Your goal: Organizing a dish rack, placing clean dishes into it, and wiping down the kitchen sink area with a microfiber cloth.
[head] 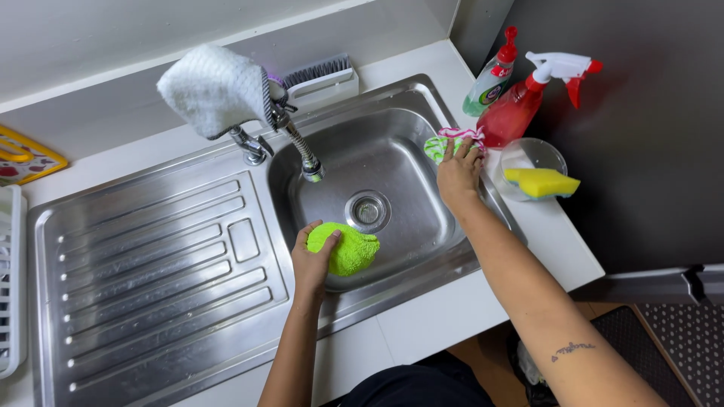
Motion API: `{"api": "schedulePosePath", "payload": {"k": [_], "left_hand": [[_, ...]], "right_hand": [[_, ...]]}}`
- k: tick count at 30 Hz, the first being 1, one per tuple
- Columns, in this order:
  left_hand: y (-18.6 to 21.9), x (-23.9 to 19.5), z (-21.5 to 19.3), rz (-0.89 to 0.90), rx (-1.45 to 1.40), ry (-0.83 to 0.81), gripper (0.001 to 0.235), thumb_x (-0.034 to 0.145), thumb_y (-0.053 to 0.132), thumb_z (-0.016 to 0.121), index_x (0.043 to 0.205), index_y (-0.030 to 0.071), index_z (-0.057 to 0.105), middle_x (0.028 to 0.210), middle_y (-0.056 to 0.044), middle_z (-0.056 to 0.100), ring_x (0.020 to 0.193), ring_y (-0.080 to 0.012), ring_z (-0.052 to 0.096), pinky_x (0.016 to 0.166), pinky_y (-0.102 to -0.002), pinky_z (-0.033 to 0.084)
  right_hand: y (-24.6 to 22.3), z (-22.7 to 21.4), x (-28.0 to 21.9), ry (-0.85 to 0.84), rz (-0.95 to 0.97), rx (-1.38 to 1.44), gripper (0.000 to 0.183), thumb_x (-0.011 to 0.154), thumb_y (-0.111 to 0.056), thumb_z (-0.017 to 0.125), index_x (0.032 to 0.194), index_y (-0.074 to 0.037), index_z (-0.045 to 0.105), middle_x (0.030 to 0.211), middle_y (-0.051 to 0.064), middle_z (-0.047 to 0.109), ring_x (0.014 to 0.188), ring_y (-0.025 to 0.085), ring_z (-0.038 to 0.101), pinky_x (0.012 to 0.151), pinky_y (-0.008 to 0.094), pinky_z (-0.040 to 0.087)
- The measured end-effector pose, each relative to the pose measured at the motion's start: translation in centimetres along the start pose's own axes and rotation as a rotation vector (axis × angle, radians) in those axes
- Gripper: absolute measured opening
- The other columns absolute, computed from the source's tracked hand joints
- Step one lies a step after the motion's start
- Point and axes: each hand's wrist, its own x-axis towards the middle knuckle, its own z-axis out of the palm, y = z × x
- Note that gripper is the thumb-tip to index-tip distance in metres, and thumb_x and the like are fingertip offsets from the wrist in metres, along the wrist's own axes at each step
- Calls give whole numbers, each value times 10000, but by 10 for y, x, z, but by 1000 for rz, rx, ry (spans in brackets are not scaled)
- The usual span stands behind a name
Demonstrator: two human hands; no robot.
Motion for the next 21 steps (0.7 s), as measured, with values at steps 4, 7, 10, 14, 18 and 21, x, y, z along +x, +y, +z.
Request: {"api": "schedulePosePath", "payload": {"k": [4, 7, 10, 14, 18, 21], "left_hand": [[7, -18, -29, 10, -20, -4, 516, 814, 154, 815, 1282, 53, 621, 1116, -135, 708, 993, -230, 711, 869, -350, 597], [11, -21, -57, 35, -52, 1, 522, 811, 137, 812, 1288, 50, 619, 1111, -142, 708, 980, -232, 713, 852, -347, 604], [20, -28, -79, 35, -76, 28, 531, 813, 130, 800, 1303, 51, 611, 1111, -155, 707, 970, -246, 718, 837, -352, 609], [21, -26, -95, -11, -141, 85, 518, 834, 141, 769, 1315, 49, 599, 1123, -158, 705, 987, -253, 717, 831, -364, 619], [19, -18, -97, -6, -161, 102, 503, 862, 139, 757, 1328, 44, 593, 1162, -164, 695, 1025, -242, 706, 857, -346, 606], [21, -13, -97, -20, -151, 128, 498, 869, 134, 754, 1333, 45, 595, 1180, -168, 688, 1033, -238, 699, 862, -342, 599]], "right_hand": [[2, 23, -17, 72, 53, 0, 581, 1009, -150, 491, 1574, -18, 469, 1552, 401, 404, 1225, 510, 510, 1021, 540, 457], [8, -30, -39, -152, -161, -242, 442, 1016, -218, 568, 1371, 32, 654, 1313, 348, 638, 1235, 465, 591, 988, 560, 507], [13, -111, -58, -250, -5, 542, 498, 864, -150, 687, 1359, -95, 678, 1168, 281, 710, 1146, 410, 673, 1065, 471, 504], [9, -110, -29, -3, 116, 887, 550, 913, -77, 635, 1461, -112, 600, 1335, 324, 626, 1229, 421, 642, 1094, 435, 485], [-6, -66, 33, 389, -105, 730, 614, 815, 20, 732, 1416, -44, 623, 1541, 396, 288, 1404, 516, 303, 1160, 492, 277], [-21, -35, 79, 194, -143, 712, 539, 734, 92, 738, 1241, -84, 685, 1620, 346, 213, 1446, 460, 234, 1173, 457, 263]]}}
